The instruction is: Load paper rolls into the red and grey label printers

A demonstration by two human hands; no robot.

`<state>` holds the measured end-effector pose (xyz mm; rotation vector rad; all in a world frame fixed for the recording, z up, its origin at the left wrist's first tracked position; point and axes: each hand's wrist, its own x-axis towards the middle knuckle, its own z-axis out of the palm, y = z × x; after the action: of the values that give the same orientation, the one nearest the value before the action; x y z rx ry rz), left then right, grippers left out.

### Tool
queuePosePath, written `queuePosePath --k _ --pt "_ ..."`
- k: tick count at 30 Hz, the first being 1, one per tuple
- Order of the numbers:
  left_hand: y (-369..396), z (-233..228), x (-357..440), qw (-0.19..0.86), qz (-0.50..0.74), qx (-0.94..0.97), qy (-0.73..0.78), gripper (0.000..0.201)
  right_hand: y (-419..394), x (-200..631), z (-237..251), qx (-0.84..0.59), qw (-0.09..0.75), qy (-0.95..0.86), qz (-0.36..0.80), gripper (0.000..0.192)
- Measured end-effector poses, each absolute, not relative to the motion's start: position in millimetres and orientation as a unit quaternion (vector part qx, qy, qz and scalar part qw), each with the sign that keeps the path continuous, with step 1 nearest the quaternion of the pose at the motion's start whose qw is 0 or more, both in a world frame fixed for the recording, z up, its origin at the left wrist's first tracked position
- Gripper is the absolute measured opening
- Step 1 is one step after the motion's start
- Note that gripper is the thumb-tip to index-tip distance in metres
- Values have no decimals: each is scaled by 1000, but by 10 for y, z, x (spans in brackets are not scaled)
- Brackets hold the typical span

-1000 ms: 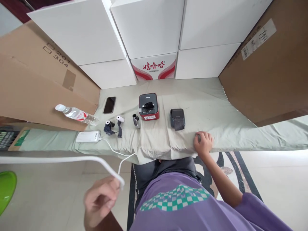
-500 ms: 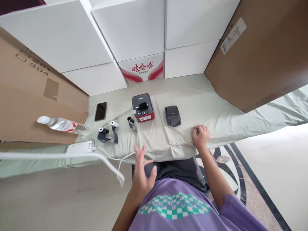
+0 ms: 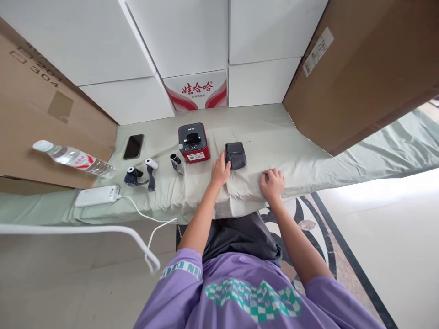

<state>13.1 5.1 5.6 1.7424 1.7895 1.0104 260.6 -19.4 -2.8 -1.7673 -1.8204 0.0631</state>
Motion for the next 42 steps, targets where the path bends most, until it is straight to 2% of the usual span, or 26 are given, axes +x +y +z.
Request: queuePosePath --k 4,10,13,16,22,28,35,42 --pt "23 24 129 194 354 644 650 67 -138 2549 25 -655 272 -700 83 32" --pt "30 20 151 151 357 641 662 72 48 1958 48 -578 300 -737 183 97" --pt "27 17 144 139 376 630 665 74 84 1599 19 -592 332 -712 179 108" --pt "36 20 143 151 384 617 670 75 78 1404 2 -627 356 -674 162 106" --pt "54 30 163 152 414 592 675 73 70 1375 32 -635 381 -655 148 89" --pt "10 42 155 100 453 531 709 79 78 1387 41 -635 361 -668 144 90" --pt "15 54 165 103 426 550 711 82 64 1362 51 -637 363 -663 154 84" --pt "73 99 172 107 320 591 733 71 72 1347 27 -640 370 -658 144 80"
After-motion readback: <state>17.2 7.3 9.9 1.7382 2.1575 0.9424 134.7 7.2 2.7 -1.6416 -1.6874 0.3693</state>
